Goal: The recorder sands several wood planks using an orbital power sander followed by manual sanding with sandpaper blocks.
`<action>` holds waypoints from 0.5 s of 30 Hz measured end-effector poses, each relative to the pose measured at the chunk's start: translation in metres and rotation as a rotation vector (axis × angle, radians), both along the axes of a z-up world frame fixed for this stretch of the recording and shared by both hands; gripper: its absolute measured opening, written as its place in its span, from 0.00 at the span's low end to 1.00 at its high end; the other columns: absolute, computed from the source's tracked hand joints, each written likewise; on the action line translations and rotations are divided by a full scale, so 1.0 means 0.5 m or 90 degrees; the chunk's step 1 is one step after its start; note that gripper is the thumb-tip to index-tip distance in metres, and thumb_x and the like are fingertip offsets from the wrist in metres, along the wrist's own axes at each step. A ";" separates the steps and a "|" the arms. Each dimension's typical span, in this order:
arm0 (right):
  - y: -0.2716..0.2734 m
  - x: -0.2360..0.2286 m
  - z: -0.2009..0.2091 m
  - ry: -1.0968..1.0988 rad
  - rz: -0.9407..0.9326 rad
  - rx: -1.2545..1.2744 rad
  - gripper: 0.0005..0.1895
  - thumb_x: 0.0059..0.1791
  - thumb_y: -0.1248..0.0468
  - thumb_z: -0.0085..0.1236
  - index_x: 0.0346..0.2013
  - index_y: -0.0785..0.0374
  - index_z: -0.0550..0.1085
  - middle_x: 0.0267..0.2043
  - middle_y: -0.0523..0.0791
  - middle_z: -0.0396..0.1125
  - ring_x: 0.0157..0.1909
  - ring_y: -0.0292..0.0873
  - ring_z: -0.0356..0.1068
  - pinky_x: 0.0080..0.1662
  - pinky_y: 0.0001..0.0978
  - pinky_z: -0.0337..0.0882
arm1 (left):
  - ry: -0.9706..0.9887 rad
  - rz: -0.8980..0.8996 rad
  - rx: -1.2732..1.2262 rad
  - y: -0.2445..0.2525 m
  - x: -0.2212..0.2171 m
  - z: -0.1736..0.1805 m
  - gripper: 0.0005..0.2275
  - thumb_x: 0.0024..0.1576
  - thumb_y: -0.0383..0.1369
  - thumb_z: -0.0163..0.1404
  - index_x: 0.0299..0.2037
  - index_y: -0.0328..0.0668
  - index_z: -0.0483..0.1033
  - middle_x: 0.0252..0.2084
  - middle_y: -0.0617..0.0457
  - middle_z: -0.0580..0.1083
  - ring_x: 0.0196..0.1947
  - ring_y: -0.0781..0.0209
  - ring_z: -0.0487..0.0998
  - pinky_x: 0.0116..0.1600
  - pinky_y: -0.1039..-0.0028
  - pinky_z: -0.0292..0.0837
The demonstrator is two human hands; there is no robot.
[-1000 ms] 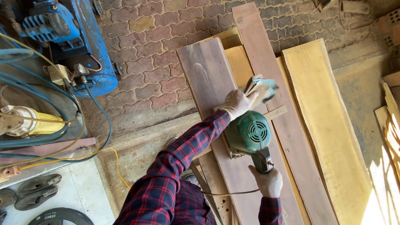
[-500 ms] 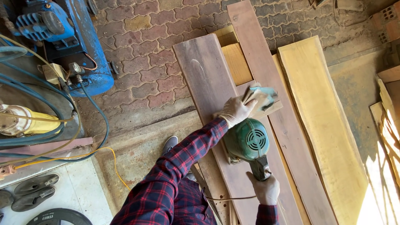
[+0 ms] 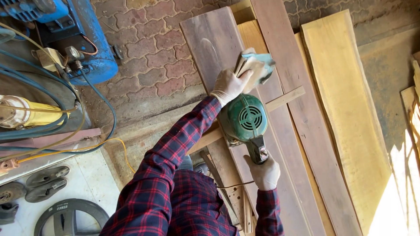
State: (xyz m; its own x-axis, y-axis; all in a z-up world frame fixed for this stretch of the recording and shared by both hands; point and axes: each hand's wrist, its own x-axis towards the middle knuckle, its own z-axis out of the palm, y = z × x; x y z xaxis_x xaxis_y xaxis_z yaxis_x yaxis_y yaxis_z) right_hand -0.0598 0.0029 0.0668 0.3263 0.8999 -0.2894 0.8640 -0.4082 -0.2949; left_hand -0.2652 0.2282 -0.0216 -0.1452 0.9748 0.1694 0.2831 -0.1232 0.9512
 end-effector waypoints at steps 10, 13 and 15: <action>-0.133 0.143 -0.013 -0.052 0.009 -0.037 0.28 0.35 0.45 0.73 0.43 0.58 0.82 0.32 0.53 0.77 0.35 0.53 0.79 0.42 0.46 0.77 | -0.038 -0.050 -0.052 -0.148 0.126 0.027 0.17 0.64 0.46 0.46 0.28 0.44 0.74 0.17 0.58 0.72 0.13 0.69 0.72 0.14 0.74 0.69; -0.178 0.213 -0.036 -0.065 -0.034 -0.065 0.29 0.35 0.43 0.73 0.40 0.62 0.82 0.32 0.52 0.77 0.33 0.52 0.80 0.41 0.44 0.78 | -0.044 -0.070 -0.085 -0.174 0.196 0.037 0.16 0.64 0.46 0.46 0.29 0.45 0.74 0.18 0.57 0.72 0.14 0.68 0.73 0.15 0.74 0.70; -0.205 0.246 -0.034 -0.086 -0.061 -0.079 0.30 0.36 0.42 0.73 0.37 0.64 0.83 0.30 0.53 0.78 0.34 0.52 0.80 0.42 0.44 0.78 | -0.026 -0.102 -0.093 -0.189 0.244 0.048 0.17 0.64 0.46 0.46 0.31 0.43 0.75 0.20 0.54 0.74 0.16 0.64 0.74 0.17 0.71 0.71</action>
State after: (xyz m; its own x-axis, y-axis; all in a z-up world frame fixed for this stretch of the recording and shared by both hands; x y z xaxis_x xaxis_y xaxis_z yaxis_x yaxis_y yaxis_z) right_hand 0.0633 -0.0998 0.0496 0.4522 0.8229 -0.3442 0.8478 -0.5164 -0.1207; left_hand -0.1431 0.1334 0.0023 0.0096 0.9997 0.0222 0.2324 -0.0238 0.9723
